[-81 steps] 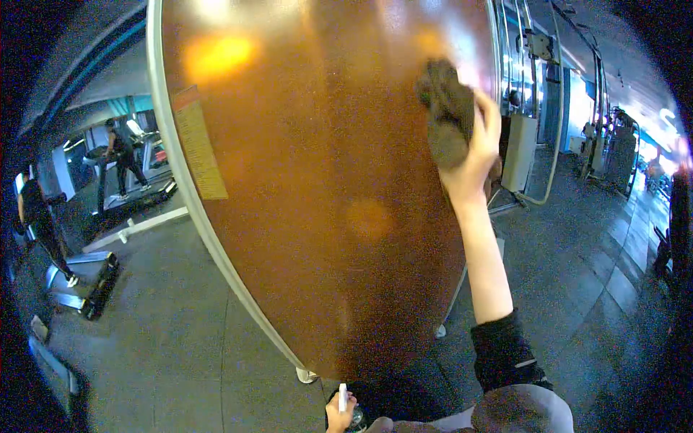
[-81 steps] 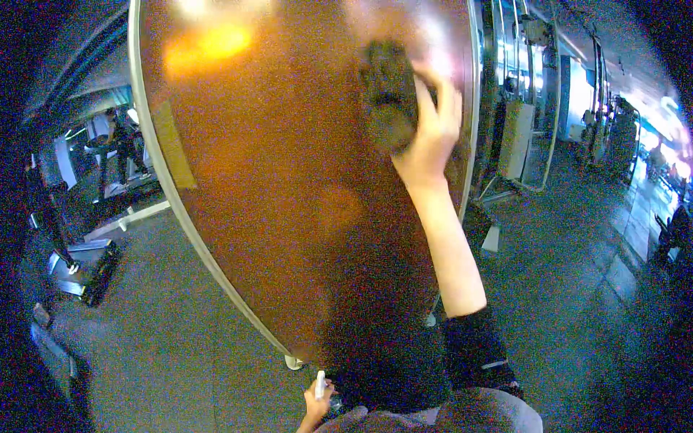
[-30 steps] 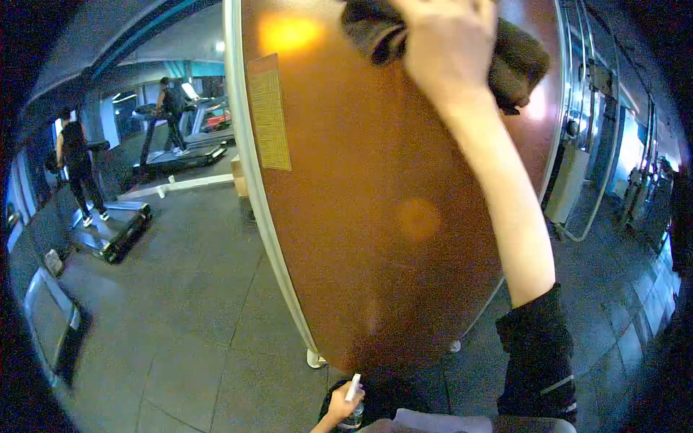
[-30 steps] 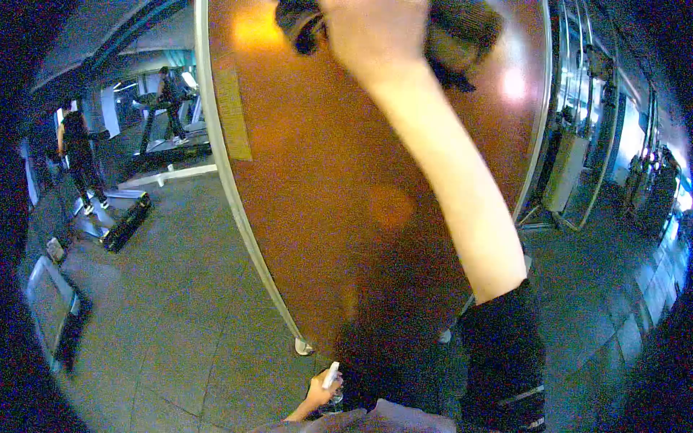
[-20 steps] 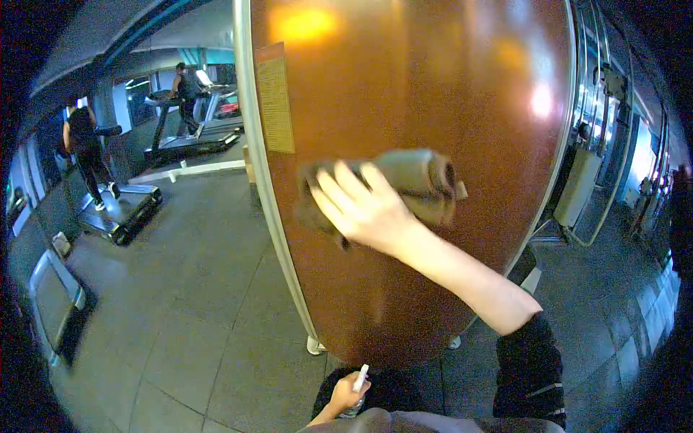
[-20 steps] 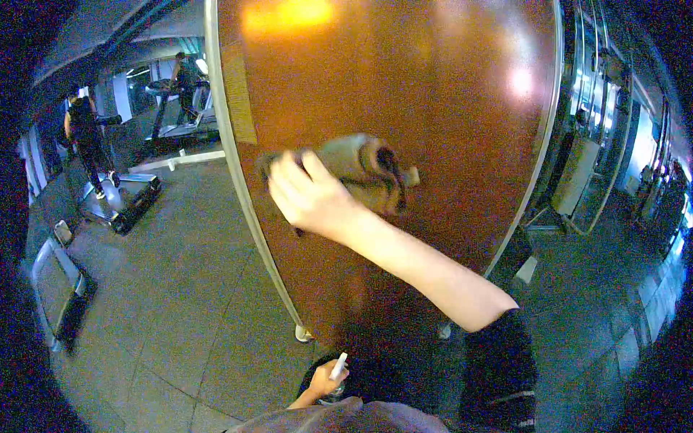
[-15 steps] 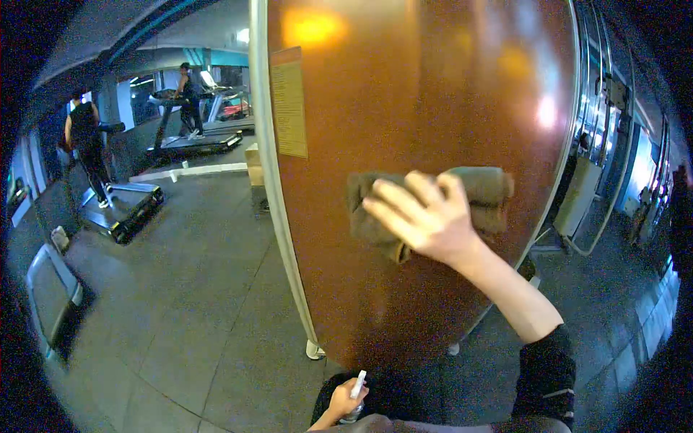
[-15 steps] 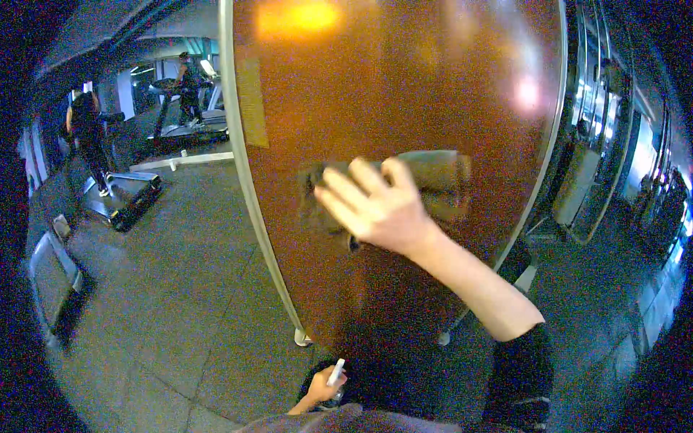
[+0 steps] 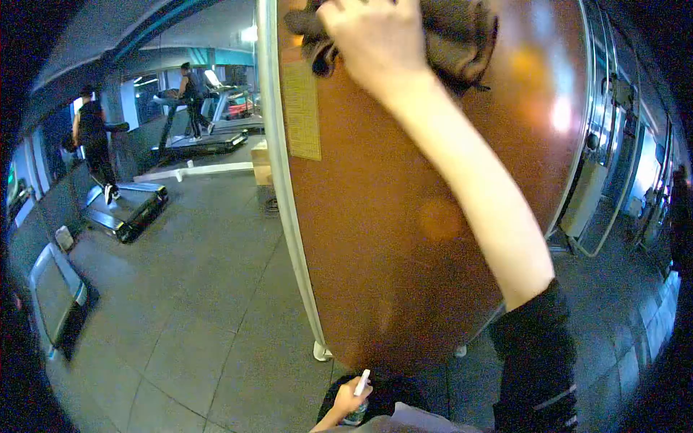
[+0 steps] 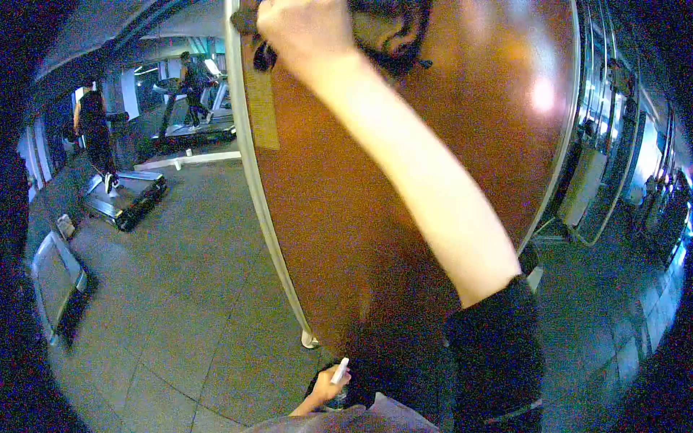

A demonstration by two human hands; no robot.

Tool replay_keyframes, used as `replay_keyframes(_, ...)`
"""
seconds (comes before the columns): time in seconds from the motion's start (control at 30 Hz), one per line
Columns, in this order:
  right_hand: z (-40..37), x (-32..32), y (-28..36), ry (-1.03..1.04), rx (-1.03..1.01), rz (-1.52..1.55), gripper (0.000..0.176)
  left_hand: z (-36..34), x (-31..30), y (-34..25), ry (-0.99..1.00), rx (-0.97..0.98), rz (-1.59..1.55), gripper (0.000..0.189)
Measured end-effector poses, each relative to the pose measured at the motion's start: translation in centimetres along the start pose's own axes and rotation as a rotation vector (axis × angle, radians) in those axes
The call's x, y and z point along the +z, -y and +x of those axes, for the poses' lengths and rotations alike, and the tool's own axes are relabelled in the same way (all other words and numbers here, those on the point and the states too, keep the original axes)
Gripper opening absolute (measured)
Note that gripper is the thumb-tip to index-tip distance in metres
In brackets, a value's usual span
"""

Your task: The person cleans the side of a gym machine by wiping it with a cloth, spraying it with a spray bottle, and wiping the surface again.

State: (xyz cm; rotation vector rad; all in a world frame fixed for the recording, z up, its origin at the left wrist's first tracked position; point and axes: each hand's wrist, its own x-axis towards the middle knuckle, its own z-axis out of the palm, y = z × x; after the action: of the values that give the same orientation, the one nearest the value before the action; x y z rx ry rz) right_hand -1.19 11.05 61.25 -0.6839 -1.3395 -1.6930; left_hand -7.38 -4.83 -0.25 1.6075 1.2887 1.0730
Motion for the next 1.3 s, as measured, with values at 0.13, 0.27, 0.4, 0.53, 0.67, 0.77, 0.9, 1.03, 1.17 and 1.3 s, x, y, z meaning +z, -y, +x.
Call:
replay_keyframes(0.13, -6.2, -1.2, 4.8, -0.050, -0.017, 0.157, 0.007, -0.3, 0.1, 0.0, 0.035, -0.027, 0.040, 0.032)
replay_keyframes(0.27, -14.0, -5.2, 8.1, 0.101, -0.025, 0.306, 0.023, -0.8, -0.4, -0.9, 0.004, 0.046, 0.073, 0.030)
replay_keyframes(0.4, -21.1, -10.0, 8.7, 0.243, -0.103, 0.402, 0.027, -1.2, -0.8, -2.8, 0.002, -0.073, 0.001, 0.025)
replay_keyframes(0.53, -29.1, -14.8, 7.4, 0.360, -0.228, 0.551, 0.026, -1.7, -0.5, -0.9, -0.026, -0.011, -0.066, 0.025)
replay_keyframes(0.67, -30.5, -15.8, 3.1, 0.342, -0.264, 0.552, 0.025, -2.0, -0.9, -1.1, -0.040, -0.065, -0.081, 0.024)
replay_keyframes(0.77, -24.5, -12.7, -1.9, 0.183, -0.252, 0.347, 0.026, -2.0, -0.5, -2.0, -0.016, -0.069, -0.106, 0.022)
replay_keyframes(0.9, -11.6, -6.0, -11.4, -0.109, -0.088, 0.207, 0.028, -1.6, -0.2, -1.0, 0.010, -0.107, -0.094, 0.022)
replay_keyframes(1.03, -4.3, -3.4, -16.7, -0.287, 0.087, 0.342, 0.018, -0.3, 0.0, -0.2, 0.023, -0.019, -0.024, 0.025)
replay_keyframes(1.17, -4.1, -3.4, -16.8, -0.350, 0.068, 0.330, 0.023, 0.4, 0.2, 0.2, 0.094, -0.153, -0.070, 0.026)
replay_keyframes(1.3, -8.6, -3.0, -13.2, -0.298, 0.000, 0.271, 0.024, 0.7, 1.1, -0.2, 0.025, -0.056, -0.042, 0.021)
